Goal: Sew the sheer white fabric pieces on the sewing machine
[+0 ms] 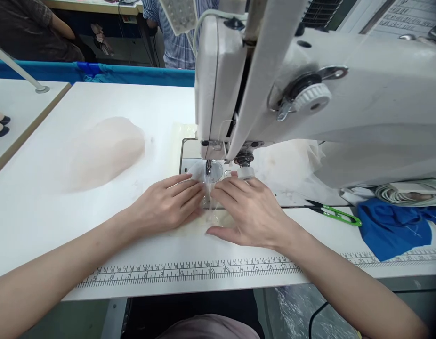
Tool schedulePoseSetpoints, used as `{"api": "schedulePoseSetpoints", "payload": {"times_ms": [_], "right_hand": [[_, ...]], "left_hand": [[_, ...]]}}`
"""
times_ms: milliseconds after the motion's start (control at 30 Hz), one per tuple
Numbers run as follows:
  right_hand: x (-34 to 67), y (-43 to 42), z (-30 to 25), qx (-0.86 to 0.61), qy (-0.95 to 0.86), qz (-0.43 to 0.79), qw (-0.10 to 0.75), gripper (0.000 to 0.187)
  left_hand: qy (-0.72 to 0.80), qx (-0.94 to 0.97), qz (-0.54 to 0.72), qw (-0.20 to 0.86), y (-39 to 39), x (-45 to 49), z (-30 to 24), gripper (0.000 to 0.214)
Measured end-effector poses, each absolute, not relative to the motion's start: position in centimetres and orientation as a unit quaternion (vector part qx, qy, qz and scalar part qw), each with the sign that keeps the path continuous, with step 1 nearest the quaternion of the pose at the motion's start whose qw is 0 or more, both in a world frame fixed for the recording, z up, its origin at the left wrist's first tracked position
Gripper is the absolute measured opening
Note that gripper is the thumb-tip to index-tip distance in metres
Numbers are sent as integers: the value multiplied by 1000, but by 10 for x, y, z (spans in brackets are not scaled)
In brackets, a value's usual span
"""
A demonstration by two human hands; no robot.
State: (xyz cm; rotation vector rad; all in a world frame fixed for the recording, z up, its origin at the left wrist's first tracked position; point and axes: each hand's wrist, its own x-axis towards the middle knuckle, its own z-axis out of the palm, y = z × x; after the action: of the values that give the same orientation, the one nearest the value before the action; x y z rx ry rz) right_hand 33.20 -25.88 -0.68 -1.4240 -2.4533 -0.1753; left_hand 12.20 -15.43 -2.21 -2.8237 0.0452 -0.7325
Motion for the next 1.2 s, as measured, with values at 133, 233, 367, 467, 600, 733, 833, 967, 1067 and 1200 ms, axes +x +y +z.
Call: {"api": "schedulePoseSetpoints", "payload": {"times_ms": [133, 233, 367, 467, 600, 733, 833, 967, 1067, 1200], "right_hand": [[330, -256, -13, -513, -840, -108, 139, 25], [328, -255, -19, -510, -830, -162, 160, 22], [328, -255, -22, -473, -838, -183, 203, 22], [328, -256, -20, -456, -845, -171, 219, 19], [328, -256, -19, -454, -846, -161, 229, 20], [328, -256, -21, -454, -846, -161, 228, 21], [328, -255, -22, -453, -847, -162, 227, 20], [329, -253, -22, -454, -844, -167, 232, 20], [329, -251, -23, -454, -842, -177, 232, 21], [330, -249, -23, -461, -837, -192, 223, 23]], "left_hand": [[-12, -957, -269, 110, -155, 123, -24, 17], [-28, -957, -274, 94, -158, 126, -25, 20], [-41, -962, -250, 103, -160, 128, -25, 28], [-36, -966, -228, 117, -161, 127, -25, 25], [-30, -966, -222, 130, -162, 125, -25, 24], [-29, -967, -222, 120, -163, 124, -24, 26], [-30, -968, -221, 116, -163, 124, -23, 27], [-39, -967, -221, 118, -161, 125, -25, 27], [-43, -967, -219, 121, -159, 126, -28, 28], [-54, -967, -218, 118, -156, 127, -30, 30]]}}
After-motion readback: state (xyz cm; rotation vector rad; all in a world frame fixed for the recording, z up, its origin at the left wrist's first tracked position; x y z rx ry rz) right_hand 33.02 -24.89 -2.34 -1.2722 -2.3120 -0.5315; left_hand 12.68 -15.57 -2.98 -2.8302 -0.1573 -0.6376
